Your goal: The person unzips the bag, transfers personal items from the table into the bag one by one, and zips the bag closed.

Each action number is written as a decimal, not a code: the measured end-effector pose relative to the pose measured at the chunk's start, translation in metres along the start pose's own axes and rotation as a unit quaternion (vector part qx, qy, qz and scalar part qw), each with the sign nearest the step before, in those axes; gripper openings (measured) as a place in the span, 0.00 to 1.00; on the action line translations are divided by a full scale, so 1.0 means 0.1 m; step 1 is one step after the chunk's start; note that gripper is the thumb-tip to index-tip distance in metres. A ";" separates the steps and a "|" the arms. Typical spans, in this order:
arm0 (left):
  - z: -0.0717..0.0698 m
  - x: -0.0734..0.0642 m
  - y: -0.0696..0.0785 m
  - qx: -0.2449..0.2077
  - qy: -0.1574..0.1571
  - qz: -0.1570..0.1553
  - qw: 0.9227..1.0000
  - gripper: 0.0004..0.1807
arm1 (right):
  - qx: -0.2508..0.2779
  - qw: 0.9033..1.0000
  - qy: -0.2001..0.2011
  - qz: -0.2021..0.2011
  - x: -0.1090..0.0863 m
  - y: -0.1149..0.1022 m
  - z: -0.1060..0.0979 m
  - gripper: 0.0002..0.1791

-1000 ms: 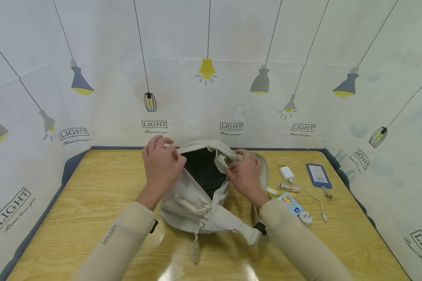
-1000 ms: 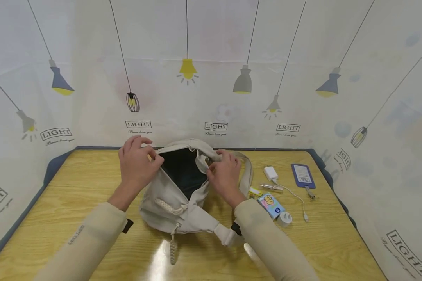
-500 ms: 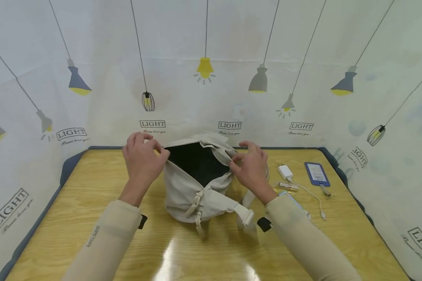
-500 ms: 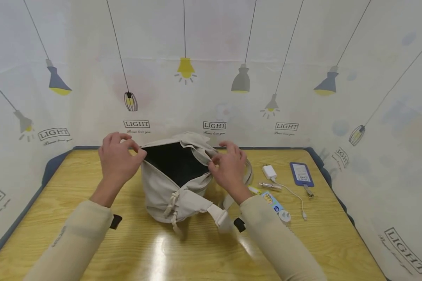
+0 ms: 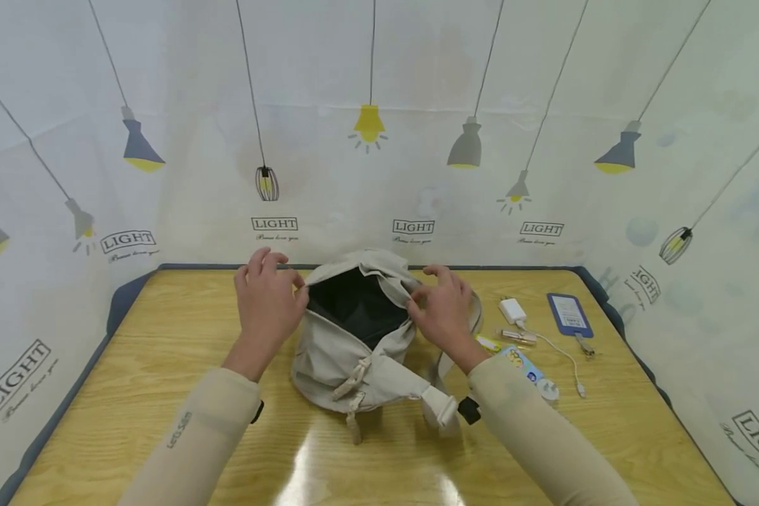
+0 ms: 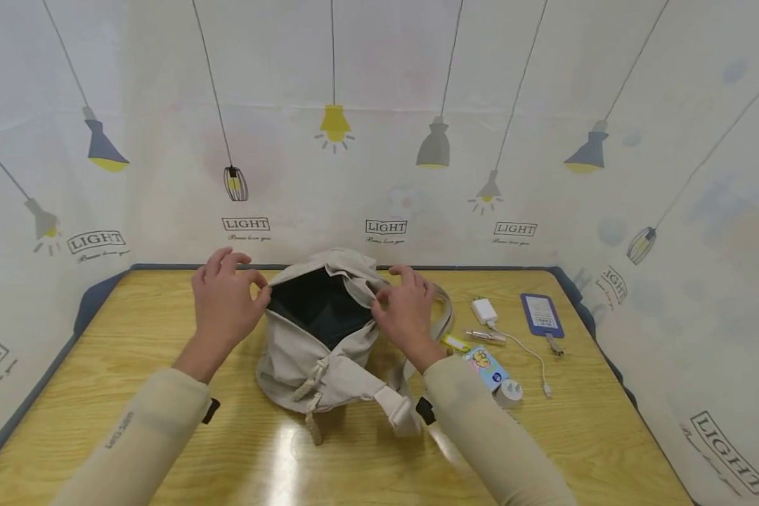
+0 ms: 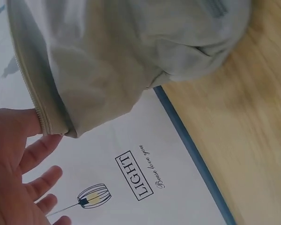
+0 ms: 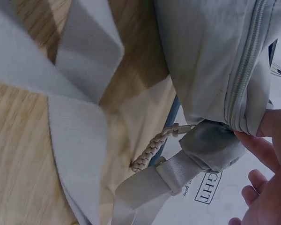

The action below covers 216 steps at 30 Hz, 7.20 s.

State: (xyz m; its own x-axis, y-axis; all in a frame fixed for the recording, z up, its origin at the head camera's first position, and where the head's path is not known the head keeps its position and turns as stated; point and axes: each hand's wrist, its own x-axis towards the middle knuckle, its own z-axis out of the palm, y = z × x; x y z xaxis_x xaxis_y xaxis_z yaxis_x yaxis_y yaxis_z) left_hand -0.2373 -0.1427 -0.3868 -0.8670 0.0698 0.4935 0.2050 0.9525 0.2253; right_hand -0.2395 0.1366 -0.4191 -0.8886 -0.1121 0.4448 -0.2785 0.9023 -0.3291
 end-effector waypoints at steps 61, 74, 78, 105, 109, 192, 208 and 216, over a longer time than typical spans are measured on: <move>0.00 -0.20 -0.43 -0.034 0.045 -0.013 0.998 0.10 | -0.063 0.996 -0.014 -0.061 -0.02 0.71 -0.06 0.09; 0.03 -0.23 -0.51 -0.055 0.070 -0.010 0.996 0.09 | -0.150 0.983 -0.085 0.070 -0.14 1.60 -0.36 0.18; 0.04 -0.24 -0.51 -0.056 0.063 -0.009 0.996 0.09 | -0.163 0.975 -0.107 0.106 -0.20 1.75 -0.39 0.22; 0.11 -0.26 -0.40 -0.068 0.092 0.020 0.993 0.08 | -0.172 0.949 -0.187 0.189 -0.37 1.98 -0.36 0.22; 0.10 -0.27 -0.40 -0.060 0.098 0.026 0.993 0.08 | -0.169 0.961 -0.140 0.167 -0.31 1.93 -0.36 0.21; 0.10 -0.23 -0.42 -0.065 0.075 -0.003 0.995 0.10 | 0.117 0.984 -0.117 -0.061 0.36 -0.83 0.20 0.21; 0.09 -0.23 -0.40 -0.085 0.073 -0.014 0.994 0.10 | -0.070 0.975 -0.153 -0.143 0.23 -0.76 0.34 0.20; 0.08 -0.23 -0.38 -0.086 0.076 -0.010 0.993 0.10 | -0.170 0.954 -0.132 -0.209 0.21 -0.81 0.49 0.20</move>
State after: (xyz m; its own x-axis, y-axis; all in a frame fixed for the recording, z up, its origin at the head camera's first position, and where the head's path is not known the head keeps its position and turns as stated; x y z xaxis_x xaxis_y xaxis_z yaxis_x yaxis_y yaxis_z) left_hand -0.2283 -0.1787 -0.4133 -0.7951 -0.0066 0.6065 0.2750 0.8873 0.3703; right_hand -0.2536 0.0411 -0.4237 -0.7987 -0.5529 0.2372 -0.5349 0.8331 0.1406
